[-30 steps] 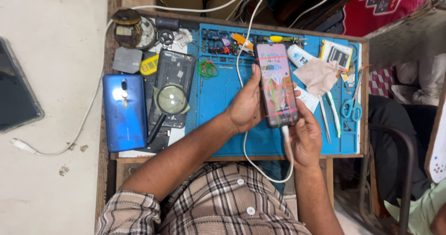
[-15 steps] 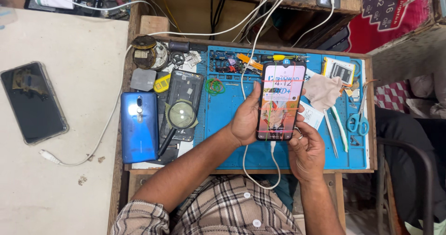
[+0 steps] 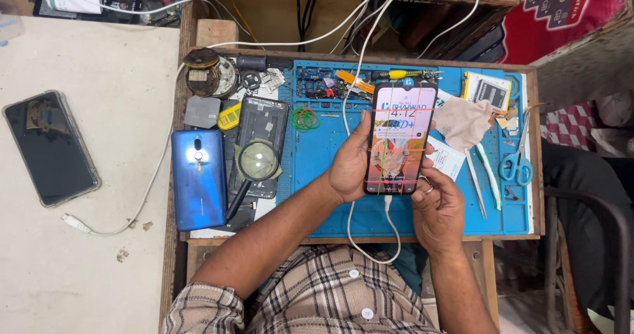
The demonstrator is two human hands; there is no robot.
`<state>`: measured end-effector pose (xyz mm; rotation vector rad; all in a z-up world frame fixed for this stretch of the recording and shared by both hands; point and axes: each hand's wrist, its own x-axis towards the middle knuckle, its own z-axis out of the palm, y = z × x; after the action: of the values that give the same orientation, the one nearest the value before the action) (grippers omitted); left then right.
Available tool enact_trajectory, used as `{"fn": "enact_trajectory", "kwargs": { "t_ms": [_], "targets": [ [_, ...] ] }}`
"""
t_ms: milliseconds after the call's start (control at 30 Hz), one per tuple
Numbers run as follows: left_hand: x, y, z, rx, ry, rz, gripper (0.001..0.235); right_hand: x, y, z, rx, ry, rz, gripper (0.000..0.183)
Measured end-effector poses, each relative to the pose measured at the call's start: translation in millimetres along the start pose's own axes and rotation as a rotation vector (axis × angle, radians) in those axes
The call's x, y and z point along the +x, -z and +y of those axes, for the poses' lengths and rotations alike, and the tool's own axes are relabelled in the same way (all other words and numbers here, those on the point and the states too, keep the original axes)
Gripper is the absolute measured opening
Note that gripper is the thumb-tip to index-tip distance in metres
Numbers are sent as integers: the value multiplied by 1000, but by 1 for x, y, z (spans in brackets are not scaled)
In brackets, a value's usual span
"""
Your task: The person handles multiple smartphones on a cluttered workbench, connects a charging cable to one device, and inspects its screen and back. They also handle a disassembled phone chassis and count a stack of banknotes. The person places the phone and cash on the table and continues to organize items.
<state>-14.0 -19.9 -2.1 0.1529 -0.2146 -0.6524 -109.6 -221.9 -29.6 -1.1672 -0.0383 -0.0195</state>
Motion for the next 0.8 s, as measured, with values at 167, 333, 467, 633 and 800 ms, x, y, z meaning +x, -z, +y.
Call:
{"fn": "enact_trajectory", "kwargs": {
  "t_ms": [167,333,467,633,800],
  "targets": [
    [-1,-2,1,9,-14,8,86,5,-16,-10,-166,78,27,46],
    [1,-1,0,50,-36,-29,84,20,-52,-51,-1001,481,51,67],
    [-1,1,-6,-6,16,106,80,33,-80,-75,-1295,562,-110,76],
    [-1,-4,-2,-24,9,14,79,45,-96,-77,-1523,570,-121,75],
    [1,-6,3,12,-31,35,86,33,-75,-72,-1350,507,102,72]
  ]
}}
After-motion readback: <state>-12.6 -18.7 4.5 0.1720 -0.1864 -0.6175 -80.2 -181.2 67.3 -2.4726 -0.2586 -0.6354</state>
